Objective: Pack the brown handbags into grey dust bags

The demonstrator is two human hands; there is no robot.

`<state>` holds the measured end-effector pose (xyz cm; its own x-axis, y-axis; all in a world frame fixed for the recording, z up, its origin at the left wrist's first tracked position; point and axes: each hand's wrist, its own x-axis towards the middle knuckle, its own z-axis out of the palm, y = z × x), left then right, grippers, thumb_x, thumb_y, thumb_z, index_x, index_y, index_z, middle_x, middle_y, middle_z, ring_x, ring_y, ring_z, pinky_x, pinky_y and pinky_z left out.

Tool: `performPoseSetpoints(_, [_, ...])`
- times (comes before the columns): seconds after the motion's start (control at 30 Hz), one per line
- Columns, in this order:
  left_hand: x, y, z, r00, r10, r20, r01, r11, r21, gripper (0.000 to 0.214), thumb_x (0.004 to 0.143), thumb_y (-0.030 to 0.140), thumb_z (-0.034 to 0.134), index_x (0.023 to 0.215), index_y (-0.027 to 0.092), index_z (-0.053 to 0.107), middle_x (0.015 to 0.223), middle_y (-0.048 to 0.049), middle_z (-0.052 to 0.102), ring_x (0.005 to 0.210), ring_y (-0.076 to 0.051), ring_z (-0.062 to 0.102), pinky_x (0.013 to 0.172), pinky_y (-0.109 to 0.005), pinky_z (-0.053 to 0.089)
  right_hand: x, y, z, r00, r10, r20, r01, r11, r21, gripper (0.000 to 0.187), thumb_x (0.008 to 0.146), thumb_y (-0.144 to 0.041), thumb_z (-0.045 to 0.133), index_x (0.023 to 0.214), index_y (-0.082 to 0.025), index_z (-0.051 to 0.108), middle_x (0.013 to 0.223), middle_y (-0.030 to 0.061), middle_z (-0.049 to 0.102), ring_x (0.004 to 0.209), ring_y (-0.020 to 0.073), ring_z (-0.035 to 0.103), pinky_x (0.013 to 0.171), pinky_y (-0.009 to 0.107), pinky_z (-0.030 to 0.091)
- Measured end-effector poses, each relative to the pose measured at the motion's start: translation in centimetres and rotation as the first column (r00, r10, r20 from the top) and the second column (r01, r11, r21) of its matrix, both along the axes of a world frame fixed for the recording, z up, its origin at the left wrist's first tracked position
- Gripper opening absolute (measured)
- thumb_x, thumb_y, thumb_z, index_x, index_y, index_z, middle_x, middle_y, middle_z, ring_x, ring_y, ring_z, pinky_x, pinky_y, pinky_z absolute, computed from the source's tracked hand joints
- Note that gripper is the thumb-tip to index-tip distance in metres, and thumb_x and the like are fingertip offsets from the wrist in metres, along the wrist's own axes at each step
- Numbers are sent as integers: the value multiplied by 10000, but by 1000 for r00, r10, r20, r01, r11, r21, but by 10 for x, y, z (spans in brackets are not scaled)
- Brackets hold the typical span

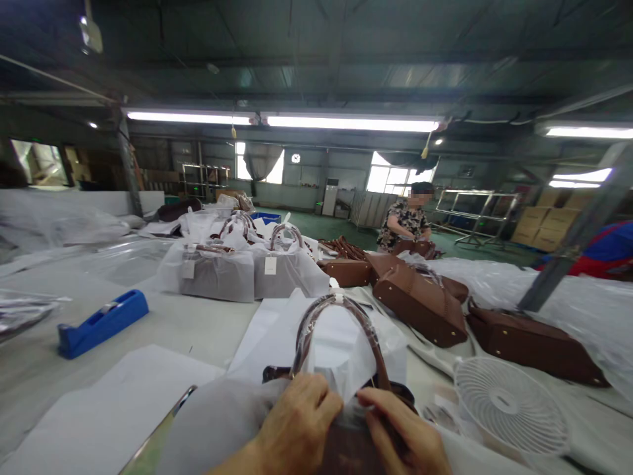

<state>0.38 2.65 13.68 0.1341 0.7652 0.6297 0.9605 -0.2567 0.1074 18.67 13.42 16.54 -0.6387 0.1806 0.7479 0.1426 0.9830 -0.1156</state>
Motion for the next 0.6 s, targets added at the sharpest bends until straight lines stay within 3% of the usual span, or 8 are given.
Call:
performPoseSetpoints(0.07, [0, 1, 0, 1000, -23, -2, 24, 997, 72, 176, 816, 64, 490, 910, 211, 515, 853, -33, 573, 754, -220, 545, 655, -352, 451, -3, 9, 16, 997, -13, 71, 12, 1000, 13, 494, 896, -42, 405, 1357, -202, 484, 1250, 102, 673, 1159, 186, 642, 970, 296, 539])
performPoseSetpoints(0.17, [0, -1, 4, 999, -33, -1, 33, 991, 128, 184, 830, 62, 460, 917, 207, 535, 835, -32, 569, 730, -215, 539, 647, -350, 452, -16, 21, 39, 945, 8, 326, -56, 989, 138, 762, 721, 40, 387, 1437, -215, 442, 1489, 122, 498, 1392, 279, 444, 1122, 530, 397])
performPoseSetpoints(0.23, [-1, -2, 5, 999, -38, 22, 35, 990, 135, 177, 858, 68, 443, 913, 204, 542, 844, -34, 572, 743, -212, 546, 655, -344, 458, -25, 27, 48, 884, 18, 467, -86, 988, 124, 680, 701, 34, 413, 1314, -222, 555, 1411, 122, 562, 1395, 316, 429, 1138, 630, 309])
performPoseSetpoints(0.3, [-1, -2, 3, 998, -45, 50, 38, 990, 139, 165, 886, 83, 437, 911, 202, 549, 851, -35, 576, 750, -210, 547, 656, -337, 462, -30, 33, 52, 850, 34, 526, -79, 995, 64, 412, 763, 13, 441, 1034, -213, 653, 1124, 92, 679, 1229, 290, 574, 1151, 648, 251])
performPoseSetpoints(0.37, [-1, -3, 0, 996, -46, 76, 34, 988, 152, 164, 910, 97, 430, 911, 200, 556, 852, -36, 579, 748, -208, 544, 656, -333, 463, -28, 37, 52, 863, 43, 503, -69, 997, 34, 255, 826, -19, 465, 838, -208, 636, 866, 37, 657, 936, 223, 658, 1111, 592, 331])
performPoseSetpoints(0.47, [0, -3, -3, 992, -31, 123, 6, 981, 194, 195, 938, 95, 411, 972, 191, 577, 872, -43, 595, 767, -208, 545, 691, -336, 470, -16, 36, 49, 935, 36, 354, -44, 999, 15, 228, 877, -55, 475, 844, -207, 641, 783, 30, 617, 716, 179, 609, 777, 362, 520])
performPoseSetpoints(0.53, [1, -4, -4, 989, -3, 149, -33, 971, 236, 254, 955, 110, 420, 1153, 155, 572, 913, -61, 613, 799, -212, 550, 732, -343, 479, -7, 28, 45, 968, 37, 248, -40, 999, 7, 223, 918, -81, 461, 895, -206, 644, 769, 33, 603, 686, 167, 598, 591, 265, 472])
performPoseSetpoints(0.6, [2, -5, -3, 985, 23, 168, -68, 961, 269, 340, 964, 120, 431, 1292, 118, 523, 926, -72, 617, 809, -210, 549, 749, -340, 478, 2, 16, 39, 986, 28, 167, -30, 999, 13, 219, 961, -105, 447, 943, -208, 640, 750, 18, 585, 651, 143, 590, 551, 233, 454])
